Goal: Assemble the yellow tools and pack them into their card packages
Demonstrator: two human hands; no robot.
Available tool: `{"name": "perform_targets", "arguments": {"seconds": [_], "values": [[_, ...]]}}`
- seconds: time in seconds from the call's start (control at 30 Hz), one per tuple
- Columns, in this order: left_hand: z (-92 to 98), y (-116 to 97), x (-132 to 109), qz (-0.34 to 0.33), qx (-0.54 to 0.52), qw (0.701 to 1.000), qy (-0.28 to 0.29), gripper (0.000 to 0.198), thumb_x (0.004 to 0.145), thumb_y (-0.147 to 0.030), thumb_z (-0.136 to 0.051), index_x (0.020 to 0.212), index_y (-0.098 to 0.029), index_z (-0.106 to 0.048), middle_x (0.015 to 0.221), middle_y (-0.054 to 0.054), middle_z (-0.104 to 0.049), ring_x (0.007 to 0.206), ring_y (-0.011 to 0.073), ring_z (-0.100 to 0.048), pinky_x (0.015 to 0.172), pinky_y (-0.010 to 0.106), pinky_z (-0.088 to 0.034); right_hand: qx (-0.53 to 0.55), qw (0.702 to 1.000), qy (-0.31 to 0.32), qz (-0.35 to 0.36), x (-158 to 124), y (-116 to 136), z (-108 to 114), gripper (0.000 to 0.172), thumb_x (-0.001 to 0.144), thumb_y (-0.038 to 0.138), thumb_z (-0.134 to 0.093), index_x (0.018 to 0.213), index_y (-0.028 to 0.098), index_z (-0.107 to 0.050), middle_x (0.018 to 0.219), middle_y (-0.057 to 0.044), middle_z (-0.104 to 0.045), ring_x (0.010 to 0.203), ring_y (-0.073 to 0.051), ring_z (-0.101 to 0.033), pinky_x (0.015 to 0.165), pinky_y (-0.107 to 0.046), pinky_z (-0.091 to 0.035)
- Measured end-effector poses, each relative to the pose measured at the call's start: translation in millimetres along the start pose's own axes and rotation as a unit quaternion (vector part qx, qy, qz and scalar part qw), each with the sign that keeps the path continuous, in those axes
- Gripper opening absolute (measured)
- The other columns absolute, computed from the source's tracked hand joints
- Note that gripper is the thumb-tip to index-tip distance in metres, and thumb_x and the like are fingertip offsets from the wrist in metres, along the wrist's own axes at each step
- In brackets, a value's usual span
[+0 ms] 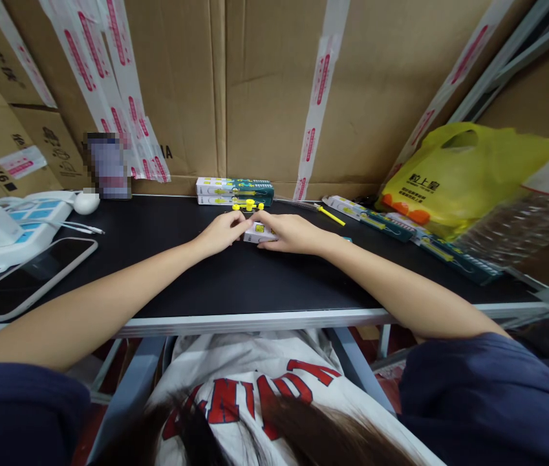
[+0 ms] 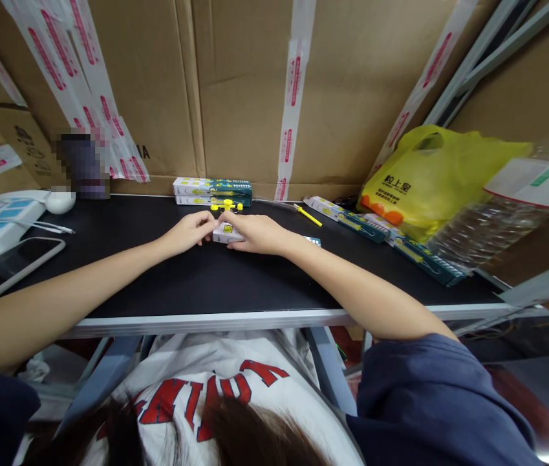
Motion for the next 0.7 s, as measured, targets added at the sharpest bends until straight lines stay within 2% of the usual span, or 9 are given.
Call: {"name": "perform_targets", "arguments": {"seconds": [0.07, 0.1, 0.2, 0.27, 0.33, 0.43, 0.5, 0.57, 0.7], "values": [[4.0, 0.7, -0.6, -0.073, 0.094, 0.992, -0.043, 0.030, 0.082, -0.045, -0.067, 0.080, -0.020, -0.051, 0.086, 0.002, -0.060, 0.079, 0.0172, -0.057, 0.071, 0.031, -0.047, -0.003, 1.000, 0.004, 0.008, 1.3, 1.1, -1.5, 0.049, 0.089, 0.031, -0.067, 0.133, 0.020, -0.050, 0.123, -0.013, -0.070, 0.103, -0.028, -0.069, 0.079, -0.032, -0.046], [4.9, 1.9, -1.0, -0.089, 0.118, 0.988, -0.044, 0.035, 0.077, -0.048, -0.071, 0.088, -0.020, -0.053, 0.096, 0.004, -0.062, 0.086, 0.0196, -0.059, 0.075, 0.033, -0.047, -0.001, 1.000, 0.007, 0.012, 2.0, 0.6, -0.9, 0.049, 0.089, 0.033, -0.067, 0.133, 0.020, -0.051, 0.124, -0.013, -0.069, 0.105, -0.028, -0.068, 0.082, -0.033, -0.047], [4.1, 5.6, -1.5, -0.104, 0.140, 0.985, 0.014, 0.046, 0.078, -0.049, -0.071, 0.111, -0.021, -0.055, 0.113, 0.007, -0.064, 0.096, 0.0224, -0.061, 0.081, 0.034, -0.046, 0.020, 0.999, 0.027, 0.001, 0.9, -11.7, 10.6, 0.048, 0.088, 0.044, -0.068, 0.130, 0.022, -0.056, 0.126, -0.013, -0.068, 0.111, -0.029, -0.066, 0.087, -0.036, -0.048], [3.7, 6.0, -1.6, -0.116, 0.167, 0.978, 0.041, 0.040, 0.084, -0.048, -0.065, 0.114, -0.022, -0.059, 0.111, 0.006, -0.066, 0.097, 0.0226, -0.061, 0.082, 0.034, -0.044, 0.048, 0.997, 0.047, -0.049, -5.3, -31.6, 27.2, 0.047, 0.088, 0.053, -0.067, 0.123, 0.022, -0.061, 0.118, -0.011, -0.070, 0.103, -0.027, -0.067, 0.083, -0.036, -0.050], [4.0, 5.7, -1.4, -0.120, 0.192, 0.973, 0.049, 0.034, 0.087, -0.046, -0.061, 0.110, -0.022, -0.063, 0.106, 0.005, -0.067, 0.094, 0.0223, -0.061, 0.080, 0.032, -0.042, 0.079, 0.984, 0.071, -0.140, -17.6, -57.8, 47.0, 0.048, 0.086, 0.060, -0.066, 0.114, 0.022, -0.066, 0.104, -0.011, -0.072, 0.090, -0.026, -0.069, 0.075, -0.036, -0.052], [5.9, 5.2, -1.0, -0.110, 0.205, 0.972, 0.038, 0.033, 0.085, -0.048, -0.063, 0.105, -0.022, -0.066, 0.103, 0.005, -0.064, 0.089, 0.0203, -0.060, 0.074, 0.030, -0.041, 0.120, 0.932, 0.173, -0.297, -42.8, -91.2, 64.7, 0.068, 0.066, 0.069, -0.080, 0.111, 0.021, -0.065, 0.092, -0.012, -0.070, 0.076, -0.028, -0.069, 0.060, -0.039, -0.055], [7.5, 4.5, -1.2, -0.103, 0.209, 0.972, 0.028, 0.034, 0.083, -0.051, -0.065, 0.103, -0.023, -0.067, 0.101, 0.004, -0.061, 0.085, 0.0190, -0.059, 0.072, 0.028, -0.041, 0.151, 0.885, 0.244, -0.366, -55.9, -100.8, 63.5, 0.077, 0.058, 0.071, -0.084, 0.114, 0.021, -0.062, 0.092, -0.013, -0.070, 0.072, -0.029, -0.070, 0.054, -0.041, -0.056], [8.6, 3.6, -1.4, -0.095, 0.215, 0.972, 0.027, 0.035, 0.082, -0.052, -0.066, 0.100, -0.023, -0.067, 0.094, 0.003, -0.060, 0.081, 0.0183, -0.058, 0.068, 0.027, -0.040, 0.170, 0.851, 0.293, -0.401, -61.7, -101.6, 54.1, 0.085, 0.050, 0.065, -0.090, 0.116, 0.022, -0.057, 0.090, -0.011, -0.069, 0.068, -0.030, -0.072, 0.052, -0.042, -0.058], [8.8, 2.7, -1.9, -0.058, 0.212, 0.975, 0.043, 0.031, 0.081, -0.050, -0.066, 0.097, -0.024, -0.064, 0.076, -0.001, -0.060, 0.069, 0.0175, -0.056, 0.061, 0.026, -0.035, 0.185, 0.845, 0.315, -0.391, -57.5, -96.5, 33.0, 0.085, 0.044, 0.055, -0.096, 0.111, 0.023, -0.052, 0.085, -0.005, -0.067, 0.064, -0.028, -0.072, 0.051, -0.040, -0.059]]}}
Point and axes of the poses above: each hand's wrist, its own x-axis towards the middle knuckle, its own z-axis out of the back of the hand, y = z × x, the point moved 3 cm from there along x, towards the middle knuckle
